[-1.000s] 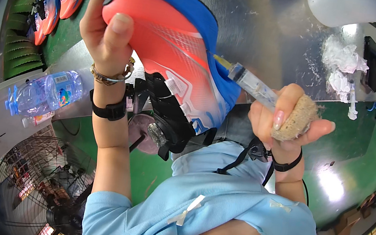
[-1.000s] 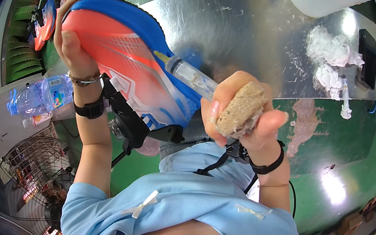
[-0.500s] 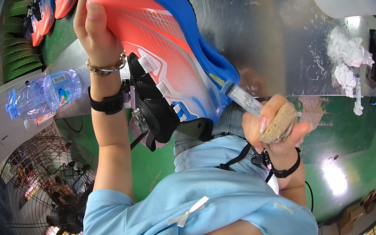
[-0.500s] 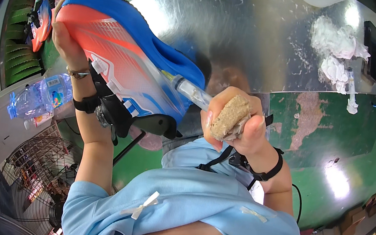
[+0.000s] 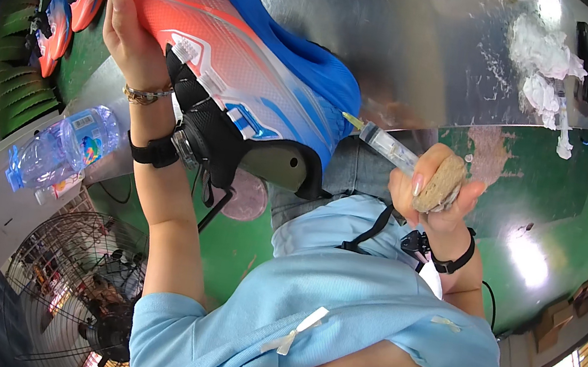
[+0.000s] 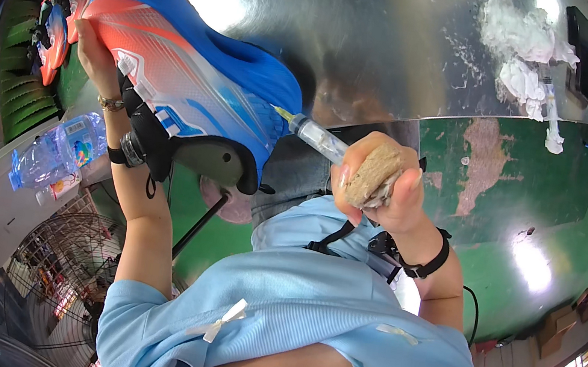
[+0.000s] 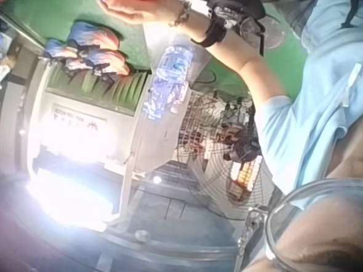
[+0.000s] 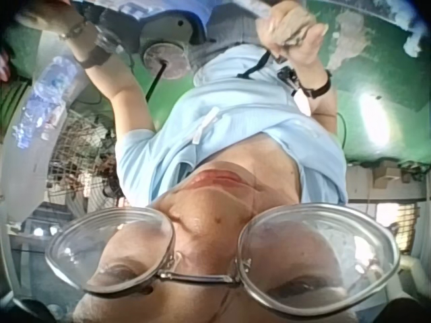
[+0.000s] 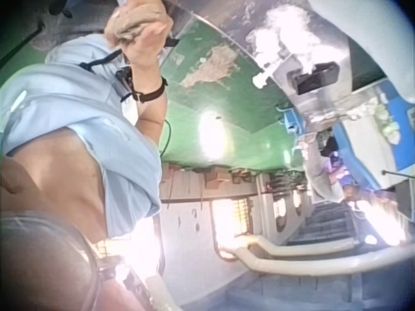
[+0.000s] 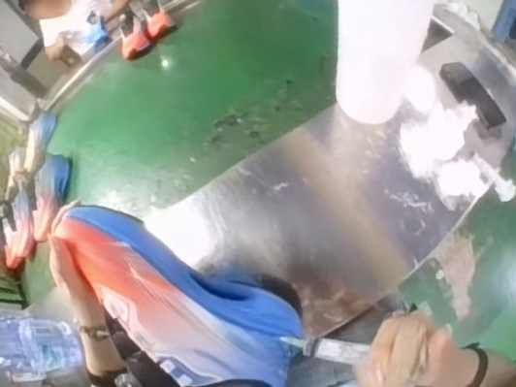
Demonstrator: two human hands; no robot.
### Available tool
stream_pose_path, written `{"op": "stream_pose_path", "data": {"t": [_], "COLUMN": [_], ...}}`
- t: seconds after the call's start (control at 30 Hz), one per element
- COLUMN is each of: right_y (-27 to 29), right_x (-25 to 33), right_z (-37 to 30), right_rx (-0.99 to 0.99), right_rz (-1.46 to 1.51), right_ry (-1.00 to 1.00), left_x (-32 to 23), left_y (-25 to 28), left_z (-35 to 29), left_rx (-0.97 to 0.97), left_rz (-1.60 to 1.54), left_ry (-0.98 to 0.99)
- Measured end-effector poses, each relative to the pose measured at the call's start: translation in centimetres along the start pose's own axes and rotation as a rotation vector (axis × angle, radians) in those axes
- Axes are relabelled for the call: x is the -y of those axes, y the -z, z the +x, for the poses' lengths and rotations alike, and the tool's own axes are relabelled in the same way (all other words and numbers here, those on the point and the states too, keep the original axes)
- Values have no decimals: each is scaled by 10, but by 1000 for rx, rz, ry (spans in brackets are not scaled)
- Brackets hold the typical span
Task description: Applying liquid adhesive or solvent to the edges of shoe uppers and soles using a syringe and sponge applicator.
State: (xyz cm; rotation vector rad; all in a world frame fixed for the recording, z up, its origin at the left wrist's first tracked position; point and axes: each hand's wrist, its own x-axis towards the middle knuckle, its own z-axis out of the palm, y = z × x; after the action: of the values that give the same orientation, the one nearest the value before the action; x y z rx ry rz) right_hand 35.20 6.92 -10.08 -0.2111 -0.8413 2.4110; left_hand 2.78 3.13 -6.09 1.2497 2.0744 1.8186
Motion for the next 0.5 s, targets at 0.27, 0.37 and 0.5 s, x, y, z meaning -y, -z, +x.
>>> {"op": "stream_pose_path", "data": {"t": [0.27, 0.37, 0.5], "right_y": [2, -2, -11], "right_x": [-3, -4, -10], "right_z": [0, 6, 19], "right_rx": [-71, -143, -311], "right_rz": [5, -95, -258], "right_ry": [29, 62, -13], "left_x": [27, 31, 27], "left_y": [12, 15, 35], "left_z": [-10, -22, -41], "left_rx": [-161, -194, -204], "left_rz": [-229, -289, -291], "left_ry": [291, 349, 516]}}
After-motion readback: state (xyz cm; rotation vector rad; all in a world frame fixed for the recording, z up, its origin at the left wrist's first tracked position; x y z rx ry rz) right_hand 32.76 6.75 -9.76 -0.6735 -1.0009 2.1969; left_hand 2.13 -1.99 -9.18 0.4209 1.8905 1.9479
